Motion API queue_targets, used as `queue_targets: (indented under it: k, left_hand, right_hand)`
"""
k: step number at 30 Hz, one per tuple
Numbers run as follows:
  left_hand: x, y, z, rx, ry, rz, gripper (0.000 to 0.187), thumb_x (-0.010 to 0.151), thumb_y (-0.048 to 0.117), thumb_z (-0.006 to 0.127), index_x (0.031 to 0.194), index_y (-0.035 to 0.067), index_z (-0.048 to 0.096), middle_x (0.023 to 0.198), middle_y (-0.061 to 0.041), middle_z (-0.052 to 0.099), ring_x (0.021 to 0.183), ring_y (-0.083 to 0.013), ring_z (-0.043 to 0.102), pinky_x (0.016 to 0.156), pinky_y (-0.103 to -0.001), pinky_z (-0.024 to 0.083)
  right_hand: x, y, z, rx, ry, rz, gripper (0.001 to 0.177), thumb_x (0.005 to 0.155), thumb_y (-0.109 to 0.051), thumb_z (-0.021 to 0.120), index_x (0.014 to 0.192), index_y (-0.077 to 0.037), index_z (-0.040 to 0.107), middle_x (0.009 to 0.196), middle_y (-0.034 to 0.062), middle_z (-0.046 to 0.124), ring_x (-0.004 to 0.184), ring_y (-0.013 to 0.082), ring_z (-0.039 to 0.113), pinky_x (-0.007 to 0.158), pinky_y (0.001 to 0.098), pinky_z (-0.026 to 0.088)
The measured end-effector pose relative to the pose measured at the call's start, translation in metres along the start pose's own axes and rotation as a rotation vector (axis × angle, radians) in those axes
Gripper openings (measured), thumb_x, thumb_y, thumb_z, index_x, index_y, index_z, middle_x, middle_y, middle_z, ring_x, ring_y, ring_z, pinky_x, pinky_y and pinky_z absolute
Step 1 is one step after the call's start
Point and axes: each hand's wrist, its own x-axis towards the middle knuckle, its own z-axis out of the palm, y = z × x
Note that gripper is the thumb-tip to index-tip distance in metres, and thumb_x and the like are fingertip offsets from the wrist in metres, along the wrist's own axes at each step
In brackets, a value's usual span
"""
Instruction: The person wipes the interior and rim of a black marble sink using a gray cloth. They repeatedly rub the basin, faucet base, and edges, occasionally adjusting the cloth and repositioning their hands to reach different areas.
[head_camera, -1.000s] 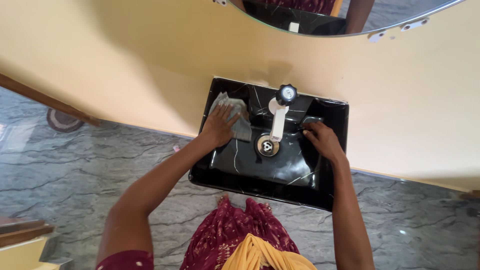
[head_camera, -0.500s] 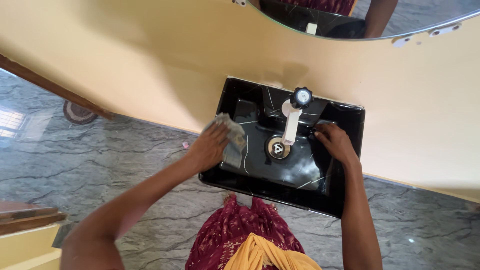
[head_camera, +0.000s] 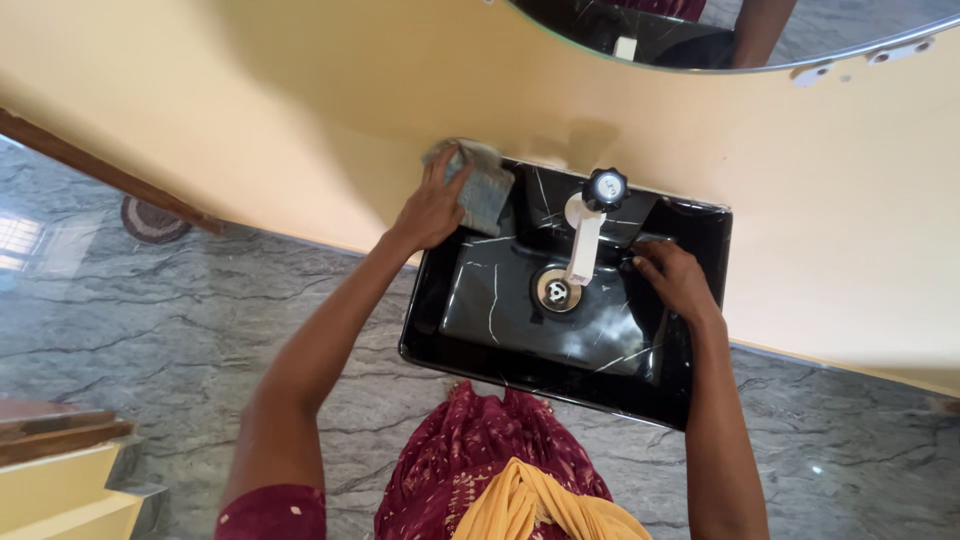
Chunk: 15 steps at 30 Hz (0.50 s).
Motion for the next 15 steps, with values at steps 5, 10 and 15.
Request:
queue_targets:
  k: [5, 10, 15]
  left_hand:
    - [-0.037, -0.008, 0.020, -0.274, 0.097, -0.007, 0.087, 0.091, 0.000, 0.054, 0.167, 0.011, 0.013, 0.171, -0.026, 0.008, 0.158, -0.0465, 0.010, 0.125, -0.048, 0.022]
    - [-0.100, 0.005, 0.027, -0.370, 0.109, 0.025, 0.090, 0.089, -0.004, 0.047, 0.168, 0.010, 0.007, 0.174, -0.019, 0.014, 0.163, -0.0389, 0.014, 0.132, -0.046, 0.018]
    - [-0.169, 0.038, 0.023, -0.497, 0.002, -0.248, 0.095, 0.089, 0.000, 0.047, 0.164, 0.010, -0.011, 0.174, -0.020, 0.002, 0.159, -0.0372, 0.011, 0.127, -0.045, 0.014]
  right_hand:
    - [0.001, -0.002, -0.002, -0.005, -0.004, 0.000, 0.032, 0.096, -0.021, 0.068, 0.121, -0.001, 0.071, 0.118, 0.0187, 0.071, 0.107, 0.0372, 0.069, 0.091, 0.0432, 0.054]
    - [-0.003, -0.008, -0.003, -0.002, -0.029, 0.032, 0.031, 0.097, -0.021, 0.068, 0.121, -0.002, 0.071, 0.114, 0.0176, 0.071, 0.103, 0.0357, 0.070, 0.088, 0.0432, 0.054]
    - [-0.002, -0.012, -0.004, -0.006, -0.041, 0.040, 0.030, 0.096, -0.021, 0.068, 0.119, -0.002, 0.072, 0.111, 0.0165, 0.071, 0.099, 0.0340, 0.071, 0.085, 0.0420, 0.055]
